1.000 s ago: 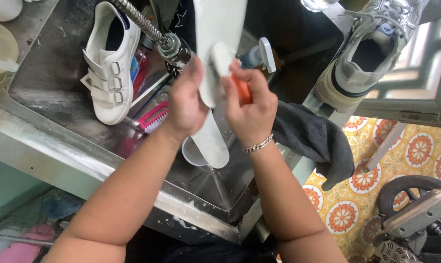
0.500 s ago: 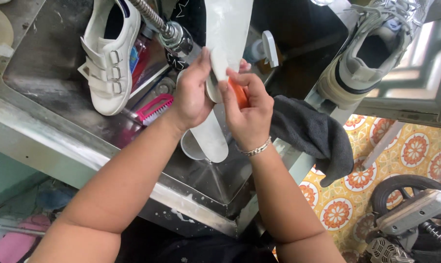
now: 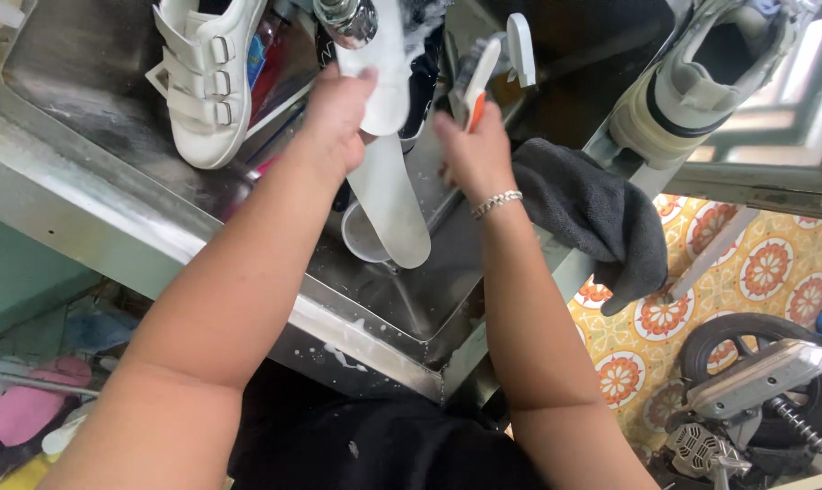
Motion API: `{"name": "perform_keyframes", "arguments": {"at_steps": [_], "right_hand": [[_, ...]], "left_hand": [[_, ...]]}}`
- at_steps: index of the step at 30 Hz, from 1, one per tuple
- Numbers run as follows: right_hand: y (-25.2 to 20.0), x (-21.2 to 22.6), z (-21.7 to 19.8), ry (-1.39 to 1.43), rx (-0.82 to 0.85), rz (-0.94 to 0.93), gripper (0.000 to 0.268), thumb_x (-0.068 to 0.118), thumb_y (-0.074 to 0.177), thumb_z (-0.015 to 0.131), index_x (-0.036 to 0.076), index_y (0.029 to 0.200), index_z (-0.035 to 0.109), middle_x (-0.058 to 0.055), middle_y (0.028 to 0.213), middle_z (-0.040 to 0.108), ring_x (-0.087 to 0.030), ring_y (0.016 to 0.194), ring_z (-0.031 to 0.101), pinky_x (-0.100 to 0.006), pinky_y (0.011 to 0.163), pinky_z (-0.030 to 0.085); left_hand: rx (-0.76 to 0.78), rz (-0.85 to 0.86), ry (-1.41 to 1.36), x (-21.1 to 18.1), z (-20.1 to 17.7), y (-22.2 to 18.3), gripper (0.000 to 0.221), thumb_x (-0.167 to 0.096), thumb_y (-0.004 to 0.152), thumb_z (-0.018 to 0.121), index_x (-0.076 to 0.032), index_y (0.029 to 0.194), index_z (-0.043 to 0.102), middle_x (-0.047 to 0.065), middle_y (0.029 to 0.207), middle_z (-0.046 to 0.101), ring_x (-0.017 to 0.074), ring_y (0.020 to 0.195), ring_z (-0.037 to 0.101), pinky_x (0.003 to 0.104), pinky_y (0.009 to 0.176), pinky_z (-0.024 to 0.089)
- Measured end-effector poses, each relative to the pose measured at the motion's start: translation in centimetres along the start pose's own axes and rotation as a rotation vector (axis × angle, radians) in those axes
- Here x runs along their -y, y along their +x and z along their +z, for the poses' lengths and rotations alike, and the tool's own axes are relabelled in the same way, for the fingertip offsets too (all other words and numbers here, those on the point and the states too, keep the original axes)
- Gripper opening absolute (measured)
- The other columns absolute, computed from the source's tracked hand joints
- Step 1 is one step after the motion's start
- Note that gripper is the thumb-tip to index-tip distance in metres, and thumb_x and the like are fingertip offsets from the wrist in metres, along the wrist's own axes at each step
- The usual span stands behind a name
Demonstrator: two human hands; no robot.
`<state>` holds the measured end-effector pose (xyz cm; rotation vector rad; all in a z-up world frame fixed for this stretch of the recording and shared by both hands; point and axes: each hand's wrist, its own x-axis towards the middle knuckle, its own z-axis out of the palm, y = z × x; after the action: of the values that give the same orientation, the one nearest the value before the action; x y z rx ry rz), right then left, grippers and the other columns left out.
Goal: Clean a shoe insole using a brush and cleaning foam at a sink.
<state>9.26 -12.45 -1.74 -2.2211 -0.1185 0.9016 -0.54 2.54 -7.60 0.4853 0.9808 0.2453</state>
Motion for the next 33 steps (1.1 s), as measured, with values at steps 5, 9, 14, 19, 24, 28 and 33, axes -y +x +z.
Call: {"name": "perform_keyframes", "arguments": {"at_steps": [5,9,14,19,24,28,33], "right_hand": [[2.1,-4.2,3.4,-0.381,0.173,-0.085,0.054,0.025,0.072,0.087,0.001,0.112,0.059,-0.016,0.092,0.076,-0.023,0.075,0.075,-0.038,0.069,0.062],[2.1,-5.9,6.1,-0.675,0.248,-0.244,0.066,0.032,0.065,0.095,0.001,0.114,0.064,-0.021,0.107,0.071,-0.036,0.100,0.070,-0.042,0.088,0.056],[1.4,-4.2,5.5,-0.755,0.297,-0.268,0.068,0.037,0.061,0.098,0.000,0.109,0.068,-0.022,0.107,0.072,-0.038,0.104,0.070,-0.043,0.093,0.055],[0.0,-0.1,2.2,-0.485,0.240,-0.140,0.056,0.014,0.068,0.090,0.007,0.117,0.065,-0.014,0.106,0.076,-0.025,0.094,0.075,-0.036,0.087,0.057],[1.1,0.9,1.6,0.046,0.210,-0.272,0.040,0.002,0.076,0.082,0.003,0.112,0.065,-0.004,0.096,0.073,-0.012,0.084,0.070,-0.031,0.078,0.058],[3.7,1.2,3.0,0.328,0.228,-0.310,0.027,0.001,0.083,0.077,0.006,0.106,0.064,0.003,0.089,0.068,-0.010,0.080,0.066,-0.028,0.074,0.057],[5.1,2.4,3.6,0.599,0.286,-0.268,0.029,-0.004,0.089,0.079,0.007,0.093,0.053,-0.002,0.087,0.059,-0.015,0.077,0.064,-0.033,0.073,0.058]], "left_hand": [[-0.051,0.061,-0.053,-1.0,-0.1,0.4,0.030,-0.001,0.091,0.064,-0.010,0.119,0.061,0.015,0.113,0.074,0.0289,0.096,0.077,0.046,0.076,0.069],[0.057,0.111,-0.086,-0.1,0.2,0.6,0.030,-0.004,0.090,0.074,-0.009,0.117,0.065,0.012,0.114,0.073,0.0256,0.098,0.075,0.042,0.077,0.066],[0.224,0.333,-0.146,1.3,-0.9,2.7,0.030,-0.012,0.094,0.077,-0.006,0.121,0.064,0.008,0.113,0.072,0.0227,0.102,0.073,0.039,0.085,0.065],[0.070,0.404,-0.149,-2.2,0.9,-1.4,0.036,-0.035,0.097,0.063,-0.005,0.117,0.061,0.012,0.096,0.077,0.0252,0.074,0.077,0.040,0.058,0.063],[-0.159,0.475,-0.001,-4.2,0.3,-4.4,0.029,-0.022,0.100,0.060,-0.001,0.120,0.061,0.014,0.102,0.075,0.0252,0.080,0.077,0.039,0.065,0.061],[-0.348,0.502,0.221,-5.2,-0.8,-7.0,0.025,-0.008,0.099,0.060,-0.002,0.123,0.060,0.014,0.117,0.073,0.0222,0.104,0.077,0.034,0.090,0.063],[-0.329,0.403,0.117,-5.7,-2.2,-8.0,0.028,0.000,0.095,0.057,0.000,0.123,0.053,0.017,0.118,0.070,0.0263,0.101,0.074,0.039,0.086,0.062]]}}
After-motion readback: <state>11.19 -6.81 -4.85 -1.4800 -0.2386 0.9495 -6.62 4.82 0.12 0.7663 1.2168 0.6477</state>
